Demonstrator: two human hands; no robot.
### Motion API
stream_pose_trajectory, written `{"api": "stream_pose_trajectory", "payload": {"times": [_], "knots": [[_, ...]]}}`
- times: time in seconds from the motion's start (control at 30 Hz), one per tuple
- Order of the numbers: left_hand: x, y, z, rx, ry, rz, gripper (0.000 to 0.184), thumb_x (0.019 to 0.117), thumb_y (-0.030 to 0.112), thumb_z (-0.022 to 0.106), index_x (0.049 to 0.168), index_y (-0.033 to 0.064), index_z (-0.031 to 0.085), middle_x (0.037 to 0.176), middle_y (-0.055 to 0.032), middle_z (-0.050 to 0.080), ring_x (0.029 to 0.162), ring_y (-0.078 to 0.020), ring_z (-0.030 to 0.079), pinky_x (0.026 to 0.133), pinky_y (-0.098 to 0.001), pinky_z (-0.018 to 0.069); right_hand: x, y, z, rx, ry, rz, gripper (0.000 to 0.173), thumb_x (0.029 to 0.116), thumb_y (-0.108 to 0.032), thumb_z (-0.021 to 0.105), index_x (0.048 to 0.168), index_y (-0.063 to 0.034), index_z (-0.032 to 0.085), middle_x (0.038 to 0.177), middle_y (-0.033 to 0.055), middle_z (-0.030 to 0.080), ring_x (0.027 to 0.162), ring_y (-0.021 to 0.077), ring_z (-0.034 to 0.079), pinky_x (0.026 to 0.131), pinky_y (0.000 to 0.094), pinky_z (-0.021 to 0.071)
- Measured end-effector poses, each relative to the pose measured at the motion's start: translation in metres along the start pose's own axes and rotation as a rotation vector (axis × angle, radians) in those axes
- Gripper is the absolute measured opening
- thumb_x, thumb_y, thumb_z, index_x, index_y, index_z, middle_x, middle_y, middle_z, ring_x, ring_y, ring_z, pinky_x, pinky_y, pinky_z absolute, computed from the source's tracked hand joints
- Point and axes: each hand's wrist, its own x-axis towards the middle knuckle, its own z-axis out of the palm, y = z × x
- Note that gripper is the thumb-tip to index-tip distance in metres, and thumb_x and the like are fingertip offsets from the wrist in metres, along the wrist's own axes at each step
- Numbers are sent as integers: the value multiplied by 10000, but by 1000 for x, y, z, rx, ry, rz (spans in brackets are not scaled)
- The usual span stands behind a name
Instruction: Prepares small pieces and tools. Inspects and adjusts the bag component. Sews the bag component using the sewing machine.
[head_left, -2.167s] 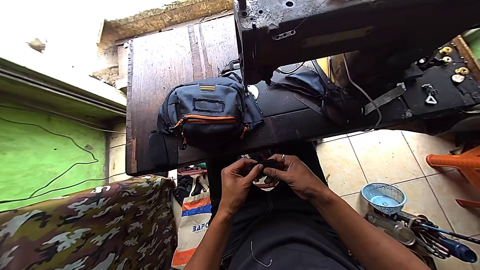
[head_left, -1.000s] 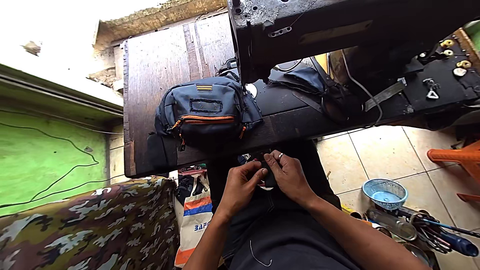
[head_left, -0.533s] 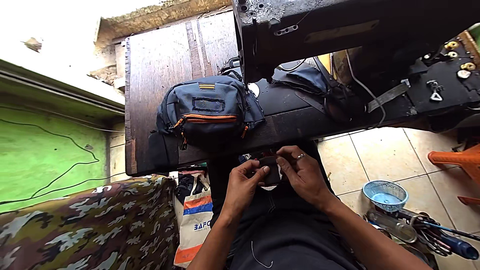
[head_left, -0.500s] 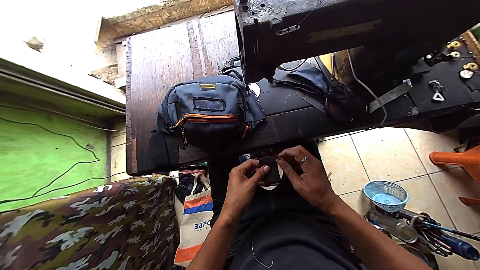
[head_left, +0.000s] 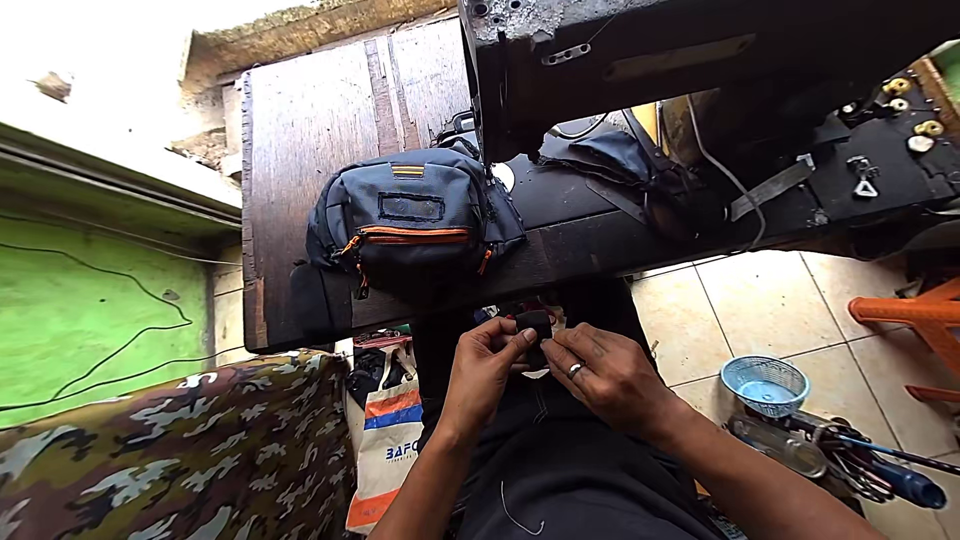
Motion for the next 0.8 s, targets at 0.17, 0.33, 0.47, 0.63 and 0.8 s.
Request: {"api": "stream_pose_trajectory", "payload": {"times": [0.17,0.33,0.47,0.63,0.8], "knots": [[2,-3,-2,27,-26,20,34,960,26,672,957,-7,676,756,-54,710,684,-141,713,680,-315,631,12,4,4,-7,-33,-31,172,983,-94,570,909,-20,707,838,116,673,745,233,655,606,300,534],[3,-2,-7,-81,-28,27,37,974,4,636,983,-12,668,814,-78,730,728,-158,731,704,-328,637,6,11,-5,334,60,297,117,897,-167,641,867,-57,666,840,77,635,715,102,595,615,208,510],[3,-6,-8,-111,-29,31,40,979,4,627,985,-11,663,822,-80,728,743,-160,731,721,-332,635,1,20,-14,500,2,550,487,1077,-351,503,691,-70,600,660,-5,510,583,17,481,522,176,381],[4,-11,-6,-43,-51,137,61,964,21,660,1015,-10,674,831,-64,727,758,-145,723,733,-315,630,7,7,-8,684,-178,756,352,934,-436,723,936,-84,717,861,-19,620,663,-20,545,585,131,473],[5,-14,-8,52,-22,182,73,959,37,676,1017,-7,682,837,-59,736,747,-132,721,712,-295,622,6,7,5,513,-178,563,336,1039,-287,556,849,-50,699,786,26,589,698,41,563,635,164,467]]}}
